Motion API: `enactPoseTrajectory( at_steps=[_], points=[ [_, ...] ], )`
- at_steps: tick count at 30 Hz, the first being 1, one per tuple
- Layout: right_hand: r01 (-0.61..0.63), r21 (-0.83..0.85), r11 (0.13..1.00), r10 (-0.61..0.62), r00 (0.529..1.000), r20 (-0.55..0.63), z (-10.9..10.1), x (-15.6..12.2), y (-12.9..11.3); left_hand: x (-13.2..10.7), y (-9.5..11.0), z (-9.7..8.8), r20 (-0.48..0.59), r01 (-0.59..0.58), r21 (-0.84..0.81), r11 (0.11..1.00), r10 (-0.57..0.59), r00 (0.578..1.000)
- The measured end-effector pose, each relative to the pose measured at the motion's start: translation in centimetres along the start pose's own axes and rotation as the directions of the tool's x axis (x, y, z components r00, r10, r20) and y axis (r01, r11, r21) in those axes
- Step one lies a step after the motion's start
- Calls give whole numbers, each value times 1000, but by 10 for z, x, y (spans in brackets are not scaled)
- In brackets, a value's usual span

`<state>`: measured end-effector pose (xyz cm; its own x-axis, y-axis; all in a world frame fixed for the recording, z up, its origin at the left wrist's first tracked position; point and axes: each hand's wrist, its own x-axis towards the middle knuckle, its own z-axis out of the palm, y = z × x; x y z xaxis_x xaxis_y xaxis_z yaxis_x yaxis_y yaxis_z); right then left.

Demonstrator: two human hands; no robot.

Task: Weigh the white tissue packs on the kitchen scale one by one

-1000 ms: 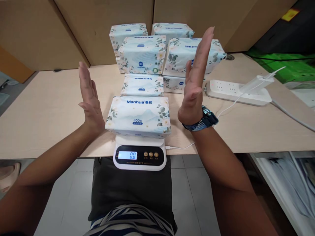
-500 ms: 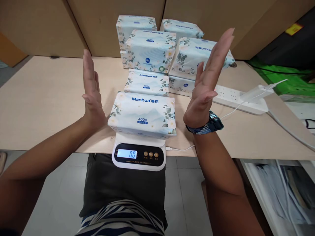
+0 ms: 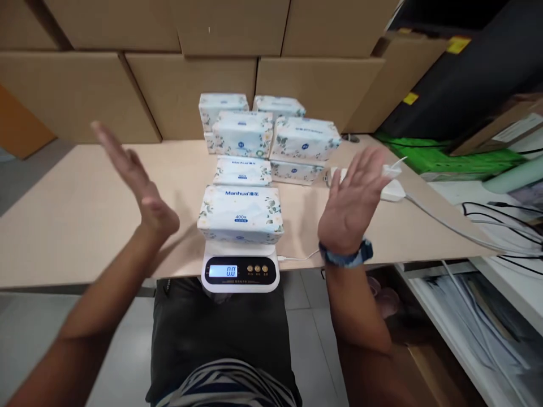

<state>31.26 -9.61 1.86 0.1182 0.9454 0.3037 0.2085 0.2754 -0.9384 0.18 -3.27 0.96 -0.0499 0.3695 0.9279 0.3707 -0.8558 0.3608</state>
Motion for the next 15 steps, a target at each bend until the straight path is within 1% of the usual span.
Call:
enactPoseTrajectory(
  at_steps=[1,2,3,4,5,6,7,8,9,10,11,12,14,15],
  points=[
    [19,36,999,-18,1000,-22,1,-15,3,-4,17,-4,-68,67,7,998,-67,995],
    [35,76,997,-31,998,-49,3,-29,8,-10,33,-9,-122,156,-5,988,-156,980],
    [48,120,992,-37,995,-91,5,-42,13,-20,47,-13,-138,245,-44,968,-249,959],
    [58,169,984,-34,989,-144,10,-54,19,-30,58,-17,-105,351,-103,931,-361,927],
    [60,220,974,-17,981,-192,15,-64,23,-41,67,-19,-16,487,-142,862,-494,870],
    [42,268,963,14,978,-206,22,-73,26,-51,73,-21,108,602,-147,785,-593,798],
    [5,304,953,53,982,-181,29,-81,26,-59,79,-21,250,695,-137,706,-655,714],
    [-50,325,944,94,988,-119,37,-88,25,-65,85,-20,376,758,-119,641,-677,632],
    [-110,329,938,129,991,-38,44,-95,21,-70,92,-19,473,792,-113,599,-669,573],
    [-155,324,933,151,988,38,51,-101,17,-72,98,-18,536,808,-130,575,-644,545],
    [-172,320,932,150,984,91,55,-105,12,-73,106,-18,566,808,-168,564,-616,547],
    [-158,319,935,127,985,114,59,-108,6,-72,112,-17,569,795,-213,568,-589,574],
    [-56,314,948,30,996,88,60,-105,-3,-63,119,-17,544,729,-276,626,-524,656],
    [11,299,954,-31,998,62,59,-99,-7,-55,118,-16,526,679,-298,671,-479,703]
  ],
)
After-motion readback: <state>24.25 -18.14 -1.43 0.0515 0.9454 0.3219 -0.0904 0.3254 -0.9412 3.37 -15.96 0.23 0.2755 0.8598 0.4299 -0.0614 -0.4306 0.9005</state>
